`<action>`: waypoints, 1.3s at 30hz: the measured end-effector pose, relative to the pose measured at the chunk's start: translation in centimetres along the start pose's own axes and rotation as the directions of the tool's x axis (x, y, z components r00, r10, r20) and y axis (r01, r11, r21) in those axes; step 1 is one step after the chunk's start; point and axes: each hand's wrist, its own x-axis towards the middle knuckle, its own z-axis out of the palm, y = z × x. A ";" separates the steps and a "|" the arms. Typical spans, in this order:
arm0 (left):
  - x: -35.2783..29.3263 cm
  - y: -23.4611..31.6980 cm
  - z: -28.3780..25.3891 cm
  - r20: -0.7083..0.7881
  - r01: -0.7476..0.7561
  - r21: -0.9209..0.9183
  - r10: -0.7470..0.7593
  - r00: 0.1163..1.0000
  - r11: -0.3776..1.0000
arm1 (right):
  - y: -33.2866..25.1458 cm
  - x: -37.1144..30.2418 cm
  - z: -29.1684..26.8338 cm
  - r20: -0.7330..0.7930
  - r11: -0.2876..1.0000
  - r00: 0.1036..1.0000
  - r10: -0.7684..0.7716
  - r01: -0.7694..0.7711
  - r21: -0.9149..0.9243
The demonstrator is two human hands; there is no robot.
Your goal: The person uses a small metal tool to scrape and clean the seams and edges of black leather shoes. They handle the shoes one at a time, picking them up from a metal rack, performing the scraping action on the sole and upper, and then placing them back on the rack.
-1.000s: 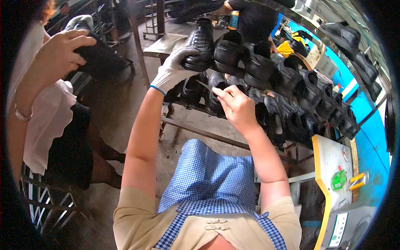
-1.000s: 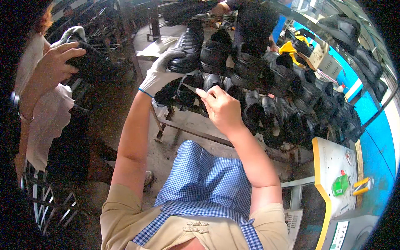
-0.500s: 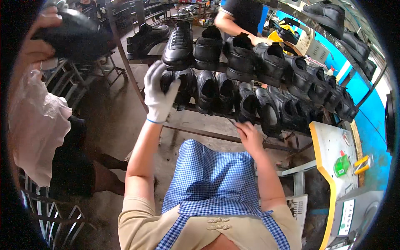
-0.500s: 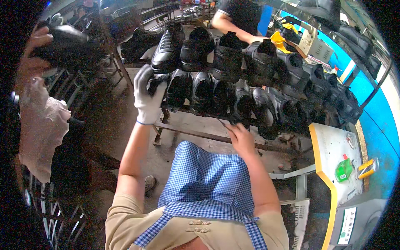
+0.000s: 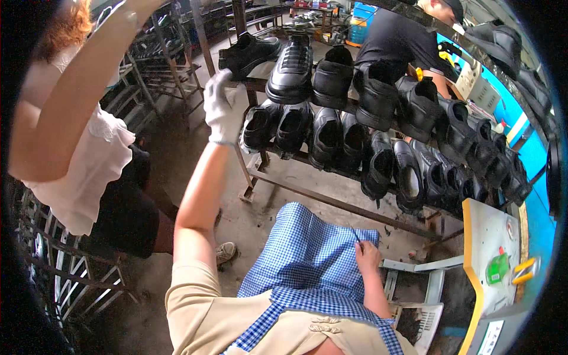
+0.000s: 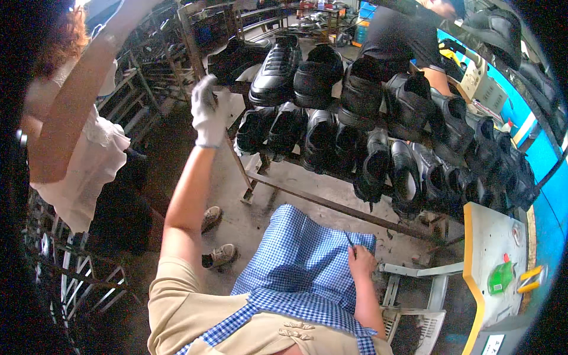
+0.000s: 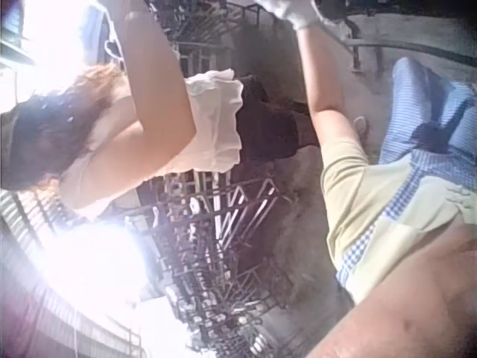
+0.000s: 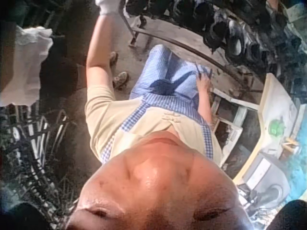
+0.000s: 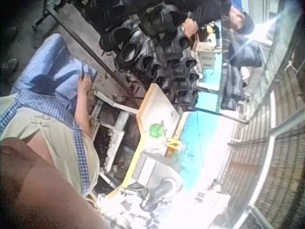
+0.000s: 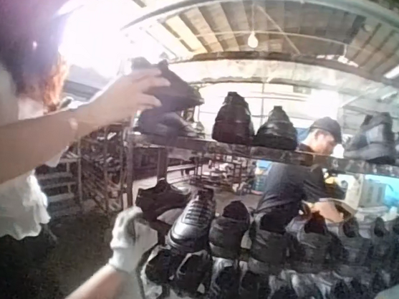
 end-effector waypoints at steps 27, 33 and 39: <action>-4.6 11.6 -13.1 0.261 0.636 -0.353 -0.581 0.771 0.686 | -8.6 2.7 -3.2 0.037 0.498 0.963 -0.266 0.104 0.861; -14.1 16.9 -11.7 0.768 0.699 -0.487 -0.638 0.057 -0.524 | -19.1 3.5 -9.5 -0.114 0.389 0.880 -0.460 0.315 0.865; -15.7 21.1 -12.2 0.906 0.625 -0.279 -0.415 -0.080 -0.729 | -17.8 4.1 -9.3 -0.121 0.196 0.913 -0.389 0.211 0.958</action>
